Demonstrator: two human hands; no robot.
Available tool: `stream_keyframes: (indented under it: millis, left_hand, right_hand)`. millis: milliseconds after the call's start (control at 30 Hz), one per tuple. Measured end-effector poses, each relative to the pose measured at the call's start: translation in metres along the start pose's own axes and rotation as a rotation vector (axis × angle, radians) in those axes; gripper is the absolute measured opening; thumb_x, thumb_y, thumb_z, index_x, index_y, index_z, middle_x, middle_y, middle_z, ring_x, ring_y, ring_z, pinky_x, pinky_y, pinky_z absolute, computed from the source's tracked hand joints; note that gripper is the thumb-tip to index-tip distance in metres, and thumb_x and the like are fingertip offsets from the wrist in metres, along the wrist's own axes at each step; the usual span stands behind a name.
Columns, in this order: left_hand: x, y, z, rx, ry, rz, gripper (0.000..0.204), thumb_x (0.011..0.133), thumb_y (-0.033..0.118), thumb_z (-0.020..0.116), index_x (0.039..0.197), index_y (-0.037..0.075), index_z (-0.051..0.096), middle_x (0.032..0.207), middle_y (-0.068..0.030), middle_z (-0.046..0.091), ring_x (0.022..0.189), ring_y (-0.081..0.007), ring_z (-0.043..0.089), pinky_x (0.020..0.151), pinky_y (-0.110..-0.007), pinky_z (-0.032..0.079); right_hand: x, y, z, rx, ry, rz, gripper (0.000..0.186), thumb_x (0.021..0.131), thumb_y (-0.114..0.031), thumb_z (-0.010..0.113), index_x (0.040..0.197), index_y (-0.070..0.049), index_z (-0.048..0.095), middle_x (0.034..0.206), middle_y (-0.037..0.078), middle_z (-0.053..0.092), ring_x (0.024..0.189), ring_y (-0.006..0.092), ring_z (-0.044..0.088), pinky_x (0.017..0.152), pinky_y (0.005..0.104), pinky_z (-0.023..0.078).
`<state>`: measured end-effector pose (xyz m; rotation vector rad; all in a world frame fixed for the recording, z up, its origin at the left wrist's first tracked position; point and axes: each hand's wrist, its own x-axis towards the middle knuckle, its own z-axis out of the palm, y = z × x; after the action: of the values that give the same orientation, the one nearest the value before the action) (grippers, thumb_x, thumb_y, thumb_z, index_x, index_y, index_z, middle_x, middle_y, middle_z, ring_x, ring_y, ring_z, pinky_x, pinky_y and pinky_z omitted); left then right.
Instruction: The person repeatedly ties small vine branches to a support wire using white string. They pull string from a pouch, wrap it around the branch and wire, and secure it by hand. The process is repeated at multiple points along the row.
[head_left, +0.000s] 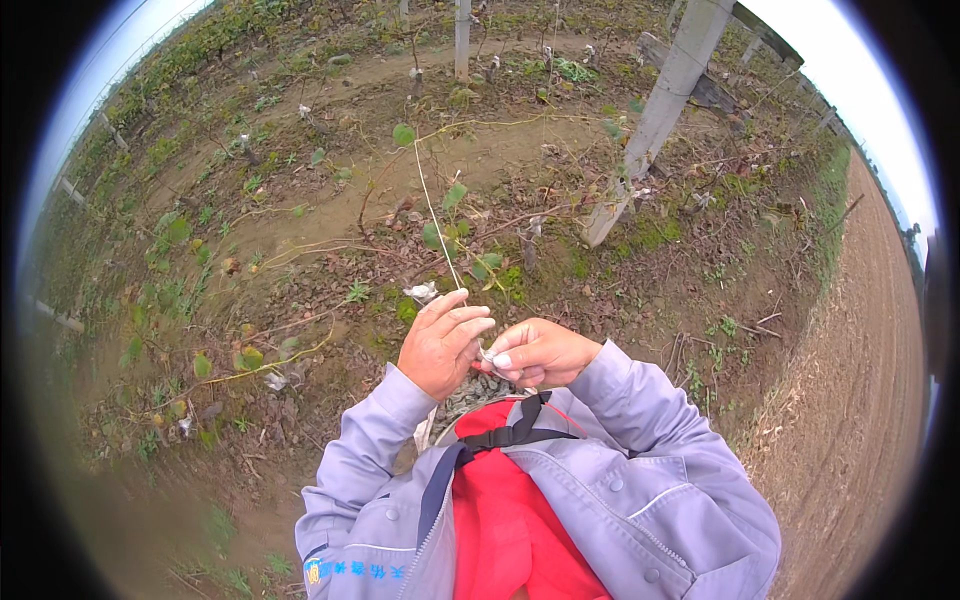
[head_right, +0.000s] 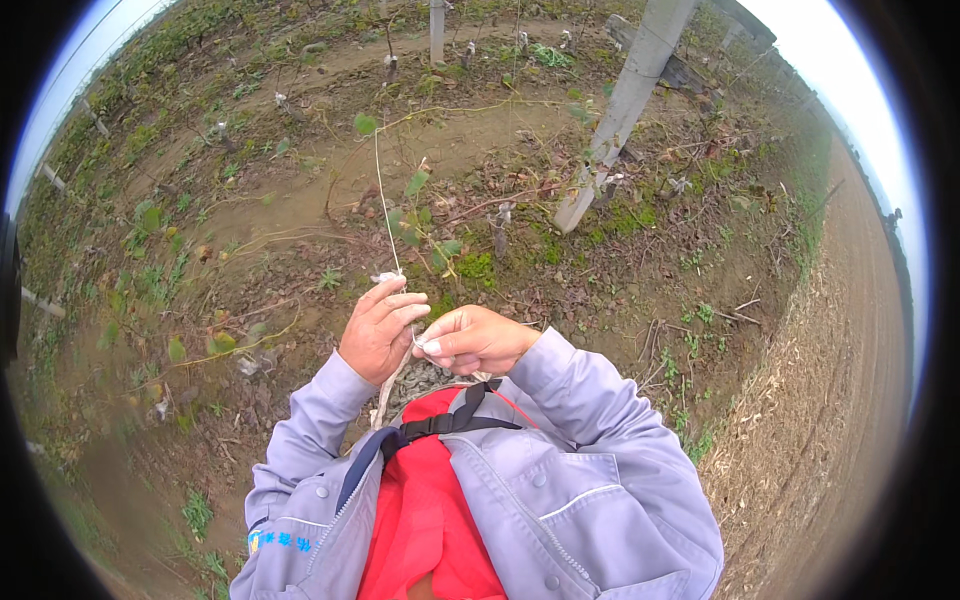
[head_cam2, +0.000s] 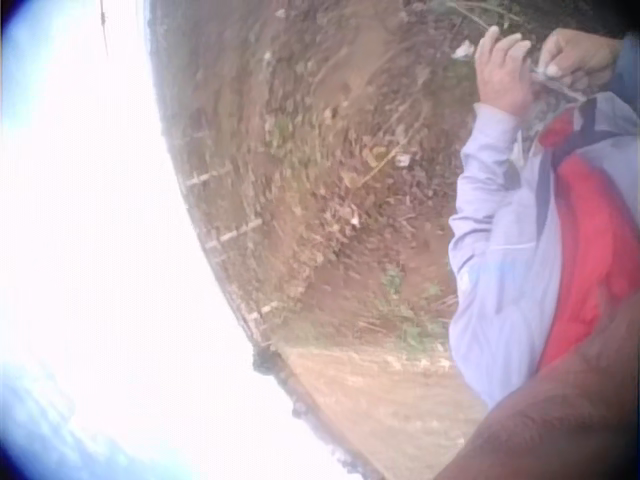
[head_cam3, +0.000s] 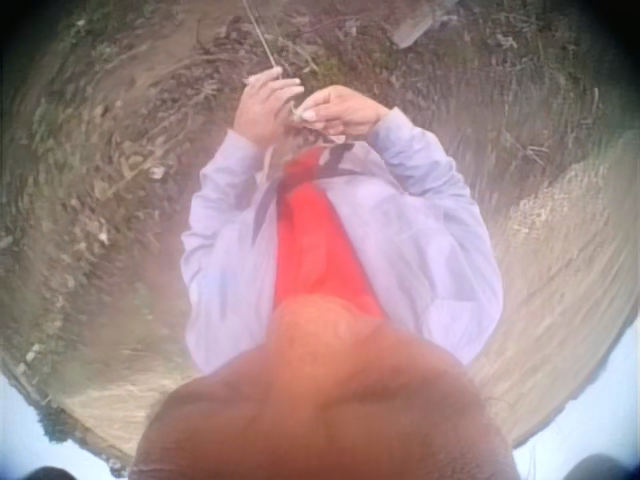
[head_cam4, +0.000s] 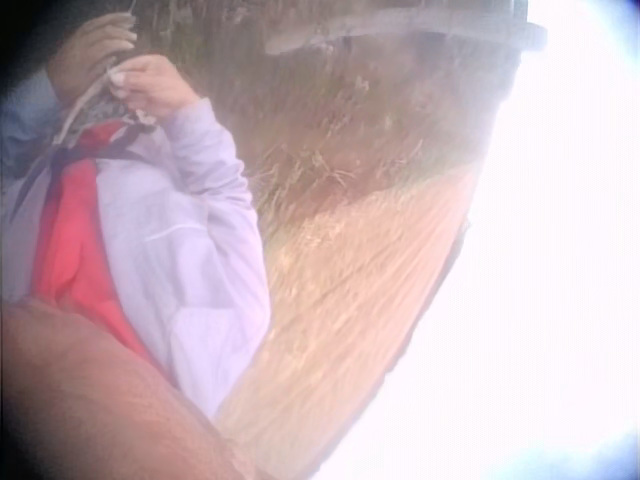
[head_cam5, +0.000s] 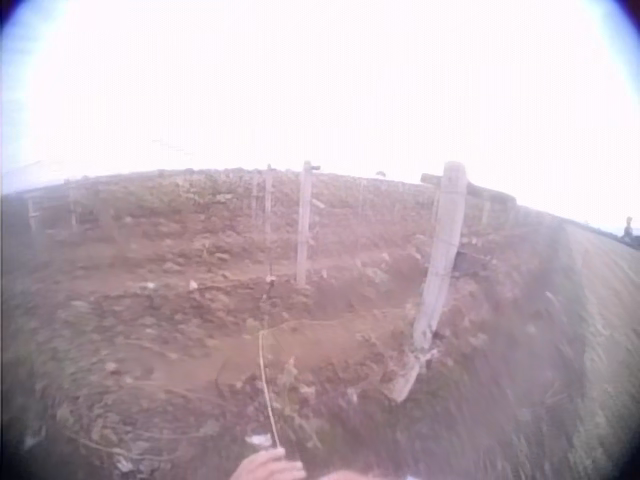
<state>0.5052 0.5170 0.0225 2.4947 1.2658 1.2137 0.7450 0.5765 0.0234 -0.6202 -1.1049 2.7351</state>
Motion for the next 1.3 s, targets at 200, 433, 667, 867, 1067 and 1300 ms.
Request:
stream_keyframes:
  millis: [200,433,667,867,1067,1300]
  left_hand:
    - [-0.009,-0.007,0.014,-0.16,-0.058,-0.065,0.016,0.09,0.008,0.07,0.106,0.009,0.072,0.1,-0.0102,0.074,0.106,-0.035,0.069,0.096,-0.047,0.052]
    - [-0.018,0.0,0.014,-0.146,-0.116,-0.169,0.012,0.093,0.01,0.069,0.105,0.008,0.072,0.088,-0.0116,0.071,0.083,-0.0346,0.068,0.08,-0.044,0.051]
    - [-0.025,0.006,0.015,-0.117,-0.094,-0.252,0.014,0.095,0.013,0.068,0.107,0.007,0.072,0.087,-0.0122,0.069,0.082,-0.0352,0.067,0.074,-0.045,0.053]
    - [-0.04,0.011,0.025,-0.17,-0.114,-0.339,0.015,0.097,0.018,0.068,0.107,0.008,0.071,0.087,-0.0133,0.068,0.085,-0.0374,0.067,0.074,-0.049,0.054]
    - [-0.053,0.036,0.033,-0.014,-0.334,-0.268,0.016,0.097,0.024,0.067,0.097,0.008,0.067,0.082,-0.0142,0.07,0.078,-0.0375,0.07,0.069,-0.05,0.056]
    - [-0.059,0.049,0.019,0.202,-0.356,-0.273,0.015,0.097,0.023,0.066,0.089,0.01,0.062,0.078,-0.012,0.068,0.073,-0.0353,0.069,0.064,-0.049,0.056]
  right_hand:
    - [-0.001,0.021,-0.004,0.038,-0.006,-0.012,0.033,0.102,-0.018,0.071,0.127,0.004,0.068,0.084,0.002,0.066,0.055,0.0033,0.043,0.047,0.0204,0.031]
    - [-0.005,0.031,-0.007,-0.017,-0.047,-0.07,0.042,0.099,-0.014,0.072,0.137,0.002,0.064,0.094,0.003,0.069,0.066,0.0033,0.051,0.054,0.0195,0.035]
    - [-0.004,0.034,-0.01,-0.117,-0.095,-0.061,0.052,0.097,-0.015,0.076,0.143,0.002,0.06,0.1,0.002,0.07,0.084,0.0053,0.059,0.064,0.0201,0.041]
    - [-0.004,0.031,-0.008,-0.053,-0.086,-0.142,0.051,0.098,-0.018,0.076,0.143,0.0,0.061,0.104,0.002,0.072,0.082,0.0042,0.06,0.066,0.0197,0.043]
    - [0.015,0.026,-0.004,-0.003,0.056,-0.316,0.048,0.101,-0.01,0.069,0.147,-0.001,0.056,0.109,0.006,0.074,0.099,0.0117,0.069,0.079,0.025,0.055]
    - [0.035,0.044,-0.035,-1.217,0.511,-0.545,0.041,0.095,-0.008,0.064,0.136,-0.002,0.063,0.103,0.015,0.074,0.095,0.0298,0.073,0.084,0.0404,0.057]
